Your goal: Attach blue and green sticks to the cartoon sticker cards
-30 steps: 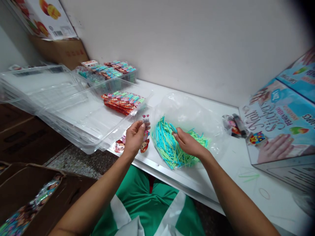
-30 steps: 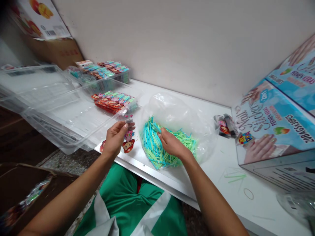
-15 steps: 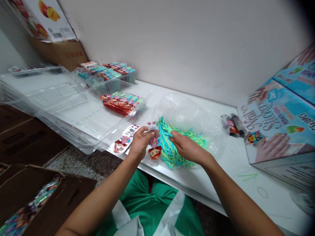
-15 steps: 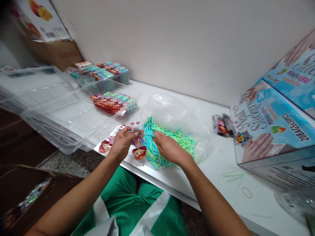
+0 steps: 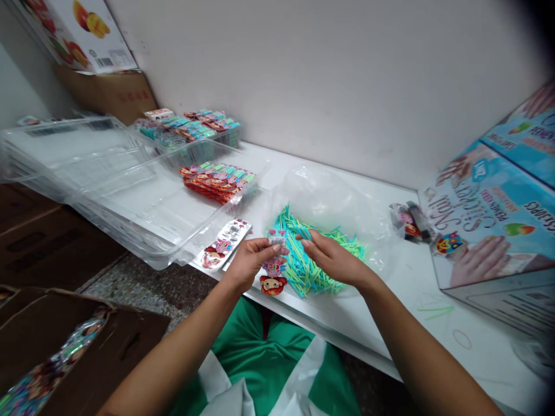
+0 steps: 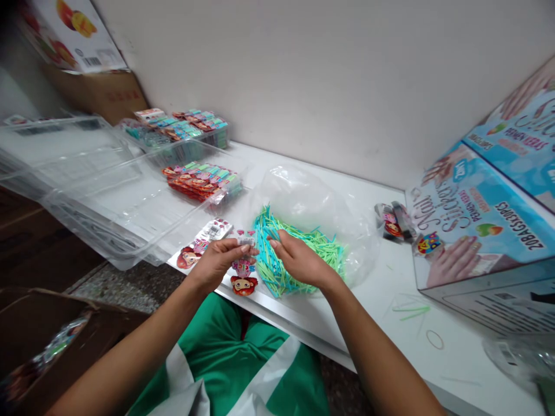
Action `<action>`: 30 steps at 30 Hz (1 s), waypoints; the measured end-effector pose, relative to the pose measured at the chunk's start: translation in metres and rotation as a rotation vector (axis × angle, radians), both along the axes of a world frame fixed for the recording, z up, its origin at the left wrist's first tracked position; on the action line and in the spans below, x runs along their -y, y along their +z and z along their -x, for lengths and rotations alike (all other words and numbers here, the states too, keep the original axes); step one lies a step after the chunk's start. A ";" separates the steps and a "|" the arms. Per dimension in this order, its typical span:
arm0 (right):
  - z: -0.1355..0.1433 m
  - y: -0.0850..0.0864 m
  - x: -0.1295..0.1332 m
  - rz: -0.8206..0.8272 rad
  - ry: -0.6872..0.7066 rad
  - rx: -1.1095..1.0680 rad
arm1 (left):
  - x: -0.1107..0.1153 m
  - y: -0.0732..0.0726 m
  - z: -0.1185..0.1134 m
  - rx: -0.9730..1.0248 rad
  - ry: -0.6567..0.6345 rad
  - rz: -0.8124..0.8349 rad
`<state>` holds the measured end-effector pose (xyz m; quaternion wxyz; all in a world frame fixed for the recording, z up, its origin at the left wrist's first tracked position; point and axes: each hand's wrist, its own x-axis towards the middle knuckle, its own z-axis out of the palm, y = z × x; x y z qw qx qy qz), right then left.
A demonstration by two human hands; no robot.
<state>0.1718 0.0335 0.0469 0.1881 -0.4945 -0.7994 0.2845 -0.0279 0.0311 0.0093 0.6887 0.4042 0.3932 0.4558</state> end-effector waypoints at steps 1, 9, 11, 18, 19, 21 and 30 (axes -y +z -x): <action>0.002 0.003 0.000 0.040 0.019 -0.054 | 0.002 0.000 0.000 -0.009 -0.026 0.009; 0.015 0.005 0.003 -0.024 0.022 -0.006 | 0.010 0.003 -0.004 -0.026 -0.126 -0.004; 0.015 0.005 0.005 -0.038 0.051 0.019 | 0.011 0.003 -0.004 -0.056 -0.097 0.005; 0.010 0.011 0.008 -0.048 0.110 0.094 | 0.008 -0.001 -0.003 -0.162 0.021 0.023; 0.008 0.011 0.007 -0.064 0.105 0.113 | 0.007 -0.002 -0.002 -0.165 0.033 0.016; 0.003 0.008 0.007 -0.097 0.079 0.165 | 0.007 -0.005 0.002 -0.176 0.056 -0.002; -0.027 -0.043 0.038 0.058 0.081 0.623 | 0.016 -0.008 0.025 -0.182 0.079 0.032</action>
